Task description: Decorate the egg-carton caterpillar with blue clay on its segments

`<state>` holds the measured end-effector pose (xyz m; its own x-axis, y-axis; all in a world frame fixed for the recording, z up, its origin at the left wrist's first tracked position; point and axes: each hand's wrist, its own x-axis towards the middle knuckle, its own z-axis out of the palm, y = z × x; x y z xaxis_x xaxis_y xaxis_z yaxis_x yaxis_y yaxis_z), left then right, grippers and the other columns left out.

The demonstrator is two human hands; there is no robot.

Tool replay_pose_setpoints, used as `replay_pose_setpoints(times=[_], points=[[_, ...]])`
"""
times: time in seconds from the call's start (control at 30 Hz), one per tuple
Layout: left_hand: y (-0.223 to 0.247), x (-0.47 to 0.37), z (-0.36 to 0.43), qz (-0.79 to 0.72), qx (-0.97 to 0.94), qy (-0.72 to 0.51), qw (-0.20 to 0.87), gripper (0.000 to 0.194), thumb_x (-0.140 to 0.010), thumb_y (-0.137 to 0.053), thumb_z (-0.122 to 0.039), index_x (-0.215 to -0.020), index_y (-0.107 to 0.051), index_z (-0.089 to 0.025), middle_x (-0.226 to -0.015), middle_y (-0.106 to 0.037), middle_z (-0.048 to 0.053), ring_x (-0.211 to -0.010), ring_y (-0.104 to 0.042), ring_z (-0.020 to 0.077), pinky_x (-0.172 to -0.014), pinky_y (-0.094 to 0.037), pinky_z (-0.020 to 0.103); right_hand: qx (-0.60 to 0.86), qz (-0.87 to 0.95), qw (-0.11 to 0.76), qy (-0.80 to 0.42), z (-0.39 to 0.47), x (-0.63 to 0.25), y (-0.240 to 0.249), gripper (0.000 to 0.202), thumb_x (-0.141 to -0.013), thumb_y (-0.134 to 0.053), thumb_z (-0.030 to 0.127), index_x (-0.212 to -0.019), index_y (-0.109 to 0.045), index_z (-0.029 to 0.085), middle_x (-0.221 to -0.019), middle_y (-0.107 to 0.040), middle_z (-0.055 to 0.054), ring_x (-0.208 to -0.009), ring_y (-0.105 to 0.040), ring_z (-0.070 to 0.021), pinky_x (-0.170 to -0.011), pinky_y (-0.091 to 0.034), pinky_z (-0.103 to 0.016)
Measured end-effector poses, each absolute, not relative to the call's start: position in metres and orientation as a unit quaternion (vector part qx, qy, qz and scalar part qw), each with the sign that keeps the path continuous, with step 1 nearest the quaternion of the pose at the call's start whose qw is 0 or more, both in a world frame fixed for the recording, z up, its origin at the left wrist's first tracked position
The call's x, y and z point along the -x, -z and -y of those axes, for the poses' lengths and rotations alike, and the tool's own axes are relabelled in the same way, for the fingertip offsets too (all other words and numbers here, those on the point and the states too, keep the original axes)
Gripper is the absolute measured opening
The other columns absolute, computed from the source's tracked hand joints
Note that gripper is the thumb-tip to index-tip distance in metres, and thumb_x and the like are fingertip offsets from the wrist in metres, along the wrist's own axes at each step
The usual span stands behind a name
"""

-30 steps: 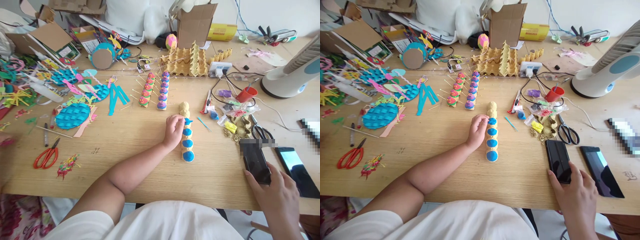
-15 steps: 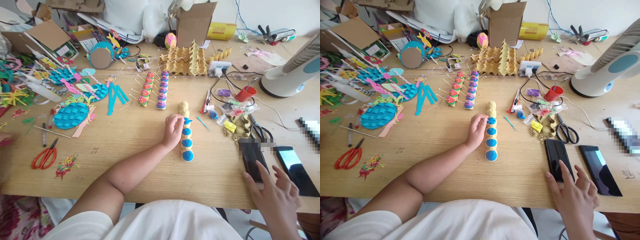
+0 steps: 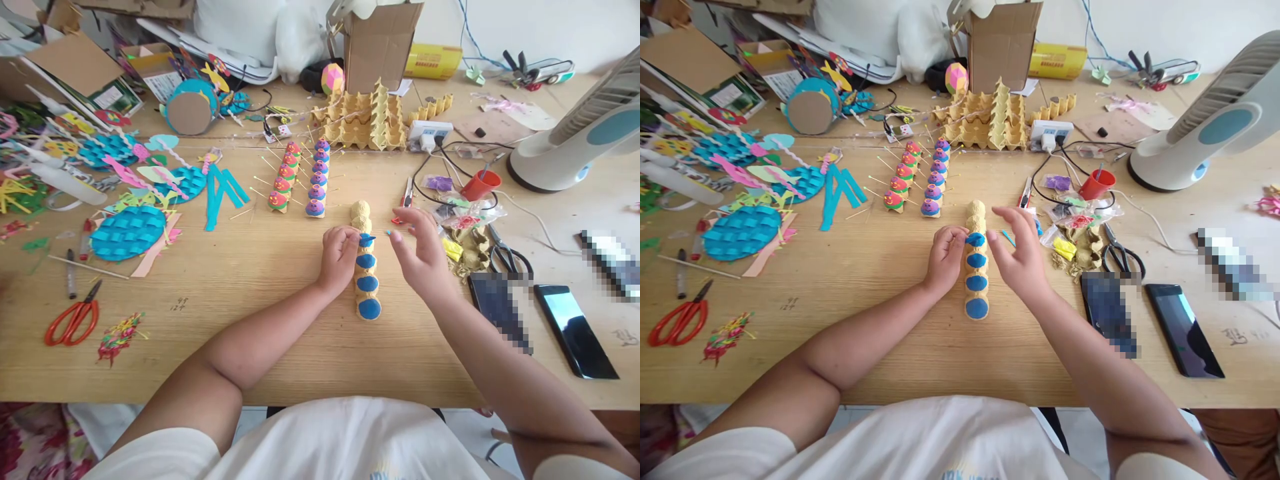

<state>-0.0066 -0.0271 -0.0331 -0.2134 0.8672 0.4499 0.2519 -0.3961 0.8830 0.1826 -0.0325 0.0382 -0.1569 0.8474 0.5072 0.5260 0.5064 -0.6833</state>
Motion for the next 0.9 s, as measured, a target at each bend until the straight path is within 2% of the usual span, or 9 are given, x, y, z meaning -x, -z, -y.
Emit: replay_pose_setpoints(times=[0.1, 0.17, 0.23, 0.3, 0.53, 0.77, 0.9], points=[[0.033, 0.007, 0.027, -0.488, -0.567, -0.612, 0.257, 0.056, -0.114, -0.052, -0.077, -0.096, -0.072, -0.029, -0.105, -0.084, 0.007, -0.11, -0.075, 0.0271, -0.109, -0.052, 0.048, 0.474, 0.703, 0.504, -0.16, -0.001, -0.18, -0.02, 0.037, -0.117, -0.061, 0.057, -0.14, -0.074, 0.031, -0.139, -0.077, -0.014, -0.135, -0.071, -0.0343, -0.118, -0.06, -0.057], [0.033, 0.007, 0.026, -0.486, -0.564, -0.614, 0.261, 0.056, -0.114, -0.052, -0.078, -0.097, -0.072, -0.028, -0.106, -0.084, 0.008, -0.11, -0.075, 0.0268, -0.11, -0.053, 0.047, 0.494, 0.679, 0.519, -0.162, -0.012, -0.186, -0.005, 0.039, -0.114, -0.063, 0.06, -0.132, -0.076, 0.029, -0.132, -0.078, -0.014, -0.125, -0.073, -0.0335, -0.109, -0.063, -0.054], [0.033, 0.007, 0.026, -0.483, -0.566, -0.613, 0.266, 0.056, -0.114, -0.051, -0.078, -0.098, -0.072, -0.028, -0.106, -0.083, 0.008, -0.111, -0.075, 0.0265, -0.111, -0.053, 0.047, 0.5, 0.668, 0.518, -0.189, -0.016, -0.194, 0.006, 0.044, -0.112, -0.063, 0.066, -0.128, -0.078, 0.027, -0.122, -0.079, -0.013, -0.115, -0.075, -0.0327, -0.1, -0.064, -0.052], [0.033, 0.007, 0.026, -0.48, -0.569, -0.61, 0.273, 0.056, -0.114, -0.051, -0.077, -0.099, -0.072, -0.028, -0.106, -0.083, 0.008, -0.111, -0.074, 0.0265, -0.111, -0.053, 0.047, 0.475, 0.689, 0.502, -0.217, -0.015, -0.2, 0.01, 0.049, -0.112, -0.062, 0.07, -0.125, -0.08, 0.026, -0.121, -0.081, -0.014, -0.112, -0.076, -0.0328, -0.096, -0.064, -0.051], [0.034, 0.009, 0.029, -0.493, -0.553, -0.592, 0.319, 0.058, -0.112, -0.054, -0.081, -0.101, -0.073, -0.028, -0.103, -0.08, 0.007, -0.109, -0.073, 0.026, -0.107, -0.055, 0.043, 0.405, 0.777, 0.424, -0.227, -0.006, -0.197, -0.001, 0.058, -0.116, -0.049, 0.077, -0.117, -0.081, 0.028, -0.114, -0.083, -0.012, -0.114, -0.075, -0.0336, -0.108, -0.058, -0.056], [0.035, 0.008, 0.03, -0.485, -0.545, -0.59, 0.346, 0.055, -0.109, -0.06, -0.08, -0.1, -0.074, -0.028, -0.099, -0.077, 0.007, -0.102, -0.072, 0.0241, -0.098, -0.059, 0.039, 0.373, 0.793, 0.413, -0.249, -0.001, -0.184, -0.001, 0.051, -0.114, -0.053, 0.076, -0.104, -0.073, 0.03, -0.101, -0.078, -0.009, -0.1, -0.072, -0.0312, -0.101, -0.058, -0.052], [0.034, 0.009, 0.029, -0.478, -0.545, -0.591, 0.353, 0.056, -0.106, -0.066, -0.081, -0.1, -0.077, -0.026, -0.1, -0.079, 0.007, -0.1, -0.073, 0.0237, -0.097, -0.059, 0.039, 0.349, 0.793, 0.434, -0.248, 0.003, -0.175, -0.003, 0.04, -0.118, -0.056, 0.061, -0.096, -0.066, 0.029, -0.096, -0.076, -0.007, -0.096, -0.07, -0.0297, -0.096, -0.056, -0.05]])
